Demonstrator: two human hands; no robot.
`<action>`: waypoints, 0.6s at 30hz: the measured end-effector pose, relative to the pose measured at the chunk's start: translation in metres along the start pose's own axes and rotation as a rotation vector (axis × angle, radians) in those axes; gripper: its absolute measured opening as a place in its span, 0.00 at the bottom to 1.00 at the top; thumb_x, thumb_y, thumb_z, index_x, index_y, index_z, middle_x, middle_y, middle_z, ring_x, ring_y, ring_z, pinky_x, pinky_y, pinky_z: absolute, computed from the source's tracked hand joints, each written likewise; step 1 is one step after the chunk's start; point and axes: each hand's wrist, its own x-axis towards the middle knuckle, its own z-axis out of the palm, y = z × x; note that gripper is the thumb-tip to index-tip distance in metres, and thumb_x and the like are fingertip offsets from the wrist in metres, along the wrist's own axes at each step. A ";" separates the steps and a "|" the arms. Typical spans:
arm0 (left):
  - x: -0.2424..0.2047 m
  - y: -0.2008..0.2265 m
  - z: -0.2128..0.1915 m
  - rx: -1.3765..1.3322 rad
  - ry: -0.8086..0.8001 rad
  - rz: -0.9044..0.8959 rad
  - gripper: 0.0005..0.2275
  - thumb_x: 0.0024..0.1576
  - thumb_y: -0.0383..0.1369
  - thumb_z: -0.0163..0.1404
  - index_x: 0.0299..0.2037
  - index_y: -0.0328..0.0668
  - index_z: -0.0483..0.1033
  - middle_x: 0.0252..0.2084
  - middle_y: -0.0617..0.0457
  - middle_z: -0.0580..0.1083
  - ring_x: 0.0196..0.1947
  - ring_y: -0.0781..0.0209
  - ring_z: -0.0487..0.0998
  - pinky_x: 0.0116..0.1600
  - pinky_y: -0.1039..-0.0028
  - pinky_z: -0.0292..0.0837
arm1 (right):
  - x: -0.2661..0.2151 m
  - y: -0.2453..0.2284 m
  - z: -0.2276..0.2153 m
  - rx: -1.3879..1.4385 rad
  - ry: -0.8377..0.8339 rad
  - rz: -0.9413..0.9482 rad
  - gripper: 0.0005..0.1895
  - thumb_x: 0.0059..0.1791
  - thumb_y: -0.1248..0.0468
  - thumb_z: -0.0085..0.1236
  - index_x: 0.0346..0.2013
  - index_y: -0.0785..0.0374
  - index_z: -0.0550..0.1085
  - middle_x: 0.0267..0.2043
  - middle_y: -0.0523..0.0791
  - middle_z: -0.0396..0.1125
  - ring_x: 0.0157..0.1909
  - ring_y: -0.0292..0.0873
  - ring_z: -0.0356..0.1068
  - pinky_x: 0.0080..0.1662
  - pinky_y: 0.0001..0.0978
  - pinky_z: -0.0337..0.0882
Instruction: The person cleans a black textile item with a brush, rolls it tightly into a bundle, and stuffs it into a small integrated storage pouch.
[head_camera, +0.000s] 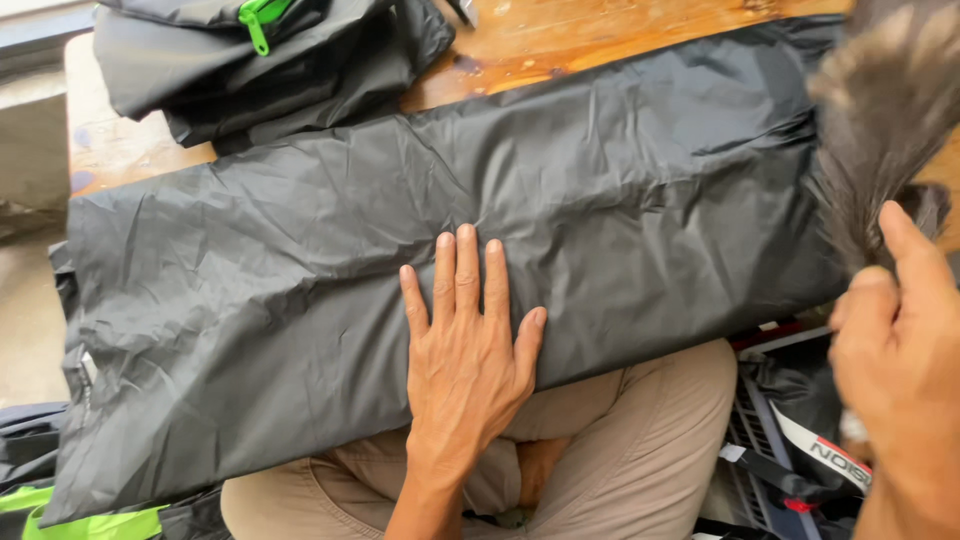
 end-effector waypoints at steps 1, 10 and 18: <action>0.003 0.001 0.000 -0.018 -0.003 0.007 0.28 0.59 0.48 0.39 0.64 0.36 0.58 0.68 0.38 0.55 0.69 0.44 0.52 0.67 0.46 0.46 | -0.006 -0.024 0.000 0.172 -0.033 0.199 0.31 0.56 0.73 0.35 0.75 0.76 0.59 0.26 0.53 0.62 0.21 0.46 0.61 0.33 0.35 0.64; 0.004 -0.003 -0.019 -0.291 0.078 0.354 0.23 0.63 0.48 0.36 0.63 0.45 0.61 0.64 0.42 0.64 0.66 0.46 0.65 0.68 0.49 0.54 | -0.053 -0.104 0.044 0.462 -0.623 0.478 0.35 0.45 0.59 0.41 0.69 0.48 0.57 0.18 0.47 0.72 0.13 0.44 0.69 0.25 0.32 0.74; -0.001 -0.005 -0.011 -0.299 0.171 0.420 0.19 0.49 0.33 0.49 0.52 0.44 0.68 0.50 0.39 0.71 0.58 0.45 0.73 0.62 0.52 0.65 | -0.017 -0.087 0.029 0.196 -0.356 -0.247 0.14 0.53 0.62 0.42 0.46 0.64 0.73 0.55 0.48 0.69 0.54 0.43 0.69 0.54 0.33 0.64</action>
